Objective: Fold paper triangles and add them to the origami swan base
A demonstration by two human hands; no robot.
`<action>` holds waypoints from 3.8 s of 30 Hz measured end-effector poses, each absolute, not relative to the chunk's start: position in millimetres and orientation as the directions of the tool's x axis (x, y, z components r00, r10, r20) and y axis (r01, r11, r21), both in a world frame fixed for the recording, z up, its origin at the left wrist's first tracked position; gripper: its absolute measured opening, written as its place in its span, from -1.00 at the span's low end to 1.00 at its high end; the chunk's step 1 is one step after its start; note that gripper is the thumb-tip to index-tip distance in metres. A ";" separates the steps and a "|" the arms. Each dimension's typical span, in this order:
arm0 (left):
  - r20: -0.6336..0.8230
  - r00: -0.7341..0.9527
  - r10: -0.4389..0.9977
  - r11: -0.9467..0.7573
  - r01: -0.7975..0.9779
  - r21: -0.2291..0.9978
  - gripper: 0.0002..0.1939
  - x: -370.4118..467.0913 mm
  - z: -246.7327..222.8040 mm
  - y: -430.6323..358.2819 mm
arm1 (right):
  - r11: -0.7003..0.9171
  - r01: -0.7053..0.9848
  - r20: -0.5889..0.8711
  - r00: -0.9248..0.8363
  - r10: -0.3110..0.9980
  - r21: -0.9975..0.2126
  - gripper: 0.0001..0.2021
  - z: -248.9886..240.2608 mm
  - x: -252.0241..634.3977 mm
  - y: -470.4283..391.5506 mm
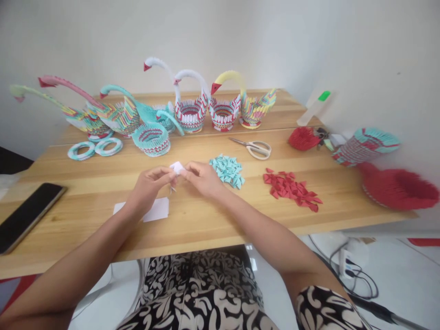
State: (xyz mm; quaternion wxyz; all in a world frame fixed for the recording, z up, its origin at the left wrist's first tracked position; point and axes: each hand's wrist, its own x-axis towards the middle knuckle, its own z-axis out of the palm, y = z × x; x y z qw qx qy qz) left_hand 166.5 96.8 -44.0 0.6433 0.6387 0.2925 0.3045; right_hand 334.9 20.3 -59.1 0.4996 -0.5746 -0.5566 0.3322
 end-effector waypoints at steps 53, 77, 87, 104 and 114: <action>-0.071 0.699 0.712 0.166 -0.069 0.984 -0.69 165.5 -44.2 100.3 | -0.016 -0.112 -0.031 0.134 0.990 -0.994 -0.57 -54.8 335.9 18.3; -0.030 0.634 0.773 0.031 0.009 0.999 -0.70 167.4 -43.7 95.9 | 0.069 0.341 0.148 0.214 0.965 -0.938 -0.70 -53.2 333.1 17.5; -0.146 0.766 0.627 0.315 -0.077 0.946 -0.70 164.6 -42.7 103.1 | 0.304 0.612 0.471 0.129 0.873 -0.730 -0.82 -47.0 340.6 12.7; -0.179 0.788 0.589 0.211 0.064 0.975 -0.62 164.9 -37.7 101.2 | 0.532 0.787 0.646 -0.234 0.727 -0.313 -0.68 -48.6 346.7 17.4; 0.232 0.722 0.652 -0.465 0.138 0.875 -0.77 163.5 -40.6 97.6 | 0.333 0.651 0.488 0.067 0.870 -0.682 -0.85 -53.3 340.1 16.2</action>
